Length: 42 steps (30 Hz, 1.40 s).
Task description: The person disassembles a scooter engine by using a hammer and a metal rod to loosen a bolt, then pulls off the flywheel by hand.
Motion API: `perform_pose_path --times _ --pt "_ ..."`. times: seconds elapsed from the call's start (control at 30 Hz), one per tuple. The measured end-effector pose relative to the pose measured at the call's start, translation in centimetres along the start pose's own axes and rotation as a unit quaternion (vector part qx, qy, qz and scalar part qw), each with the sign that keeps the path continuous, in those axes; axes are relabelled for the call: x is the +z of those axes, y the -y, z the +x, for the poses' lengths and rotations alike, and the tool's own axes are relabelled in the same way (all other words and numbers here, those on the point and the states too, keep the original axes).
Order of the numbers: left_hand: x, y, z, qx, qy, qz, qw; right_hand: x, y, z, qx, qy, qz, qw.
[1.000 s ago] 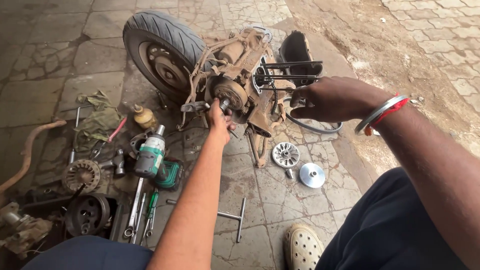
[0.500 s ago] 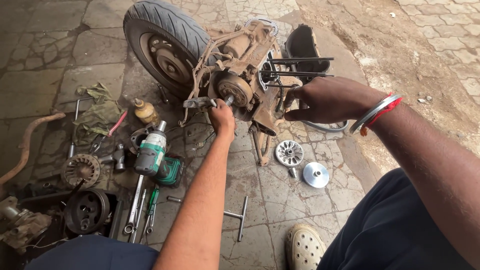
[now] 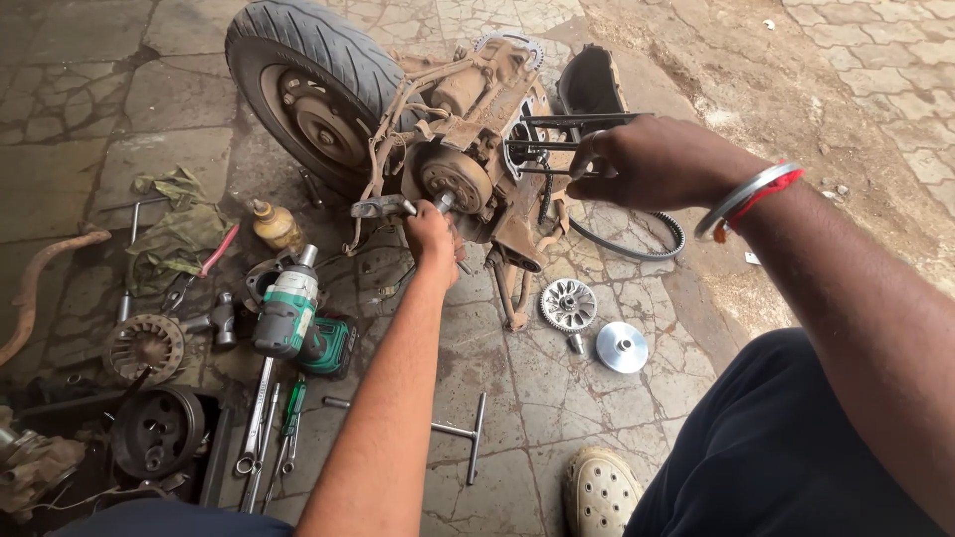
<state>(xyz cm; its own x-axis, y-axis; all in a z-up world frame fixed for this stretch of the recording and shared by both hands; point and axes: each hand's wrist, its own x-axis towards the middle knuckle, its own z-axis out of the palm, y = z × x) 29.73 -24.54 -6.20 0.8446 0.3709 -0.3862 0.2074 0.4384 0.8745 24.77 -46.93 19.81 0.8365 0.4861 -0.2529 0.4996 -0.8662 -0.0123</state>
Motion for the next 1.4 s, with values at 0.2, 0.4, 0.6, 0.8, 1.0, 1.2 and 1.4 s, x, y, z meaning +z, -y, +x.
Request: perform_pose_path --times 0.2,0.4,0.6,0.8,1.0,1.2,1.4 --pt "0.0 -0.2 0.1 -0.094 0.064 -0.1 0.989 -0.2 -0.6 0.1 -0.001 -0.04 -0.003 0.999" --pt "0.5 -0.8 -1.1 -0.035 0.007 -0.03 0.999 0.4 -2.1 0.2 -0.03 -0.076 0.009 0.997" --pt "-1.4 3.3 4.0 0.369 -0.082 0.215 0.9 0.0 -1.8 -0.2 -0.012 -0.07 0.015 0.997" --pt "-1.7 0.7 0.8 0.404 -0.047 0.325 0.854 0.4 -1.9 0.3 -0.008 -0.06 0.013 0.998" --pt "-2.5 -1.2 0.1 0.435 -0.009 0.388 0.812 0.7 -1.9 1.5 -0.015 -0.05 -0.007 0.999" --pt "-3.9 -2.2 0.4 0.482 0.067 0.481 0.729 1.0 -1.5 2.1 -0.019 -0.039 -0.002 0.999" --pt "-3.7 -2.3 0.0 0.521 0.036 0.493 0.696 1.2 -1.6 2.4 -0.011 -0.03 -0.001 0.999"
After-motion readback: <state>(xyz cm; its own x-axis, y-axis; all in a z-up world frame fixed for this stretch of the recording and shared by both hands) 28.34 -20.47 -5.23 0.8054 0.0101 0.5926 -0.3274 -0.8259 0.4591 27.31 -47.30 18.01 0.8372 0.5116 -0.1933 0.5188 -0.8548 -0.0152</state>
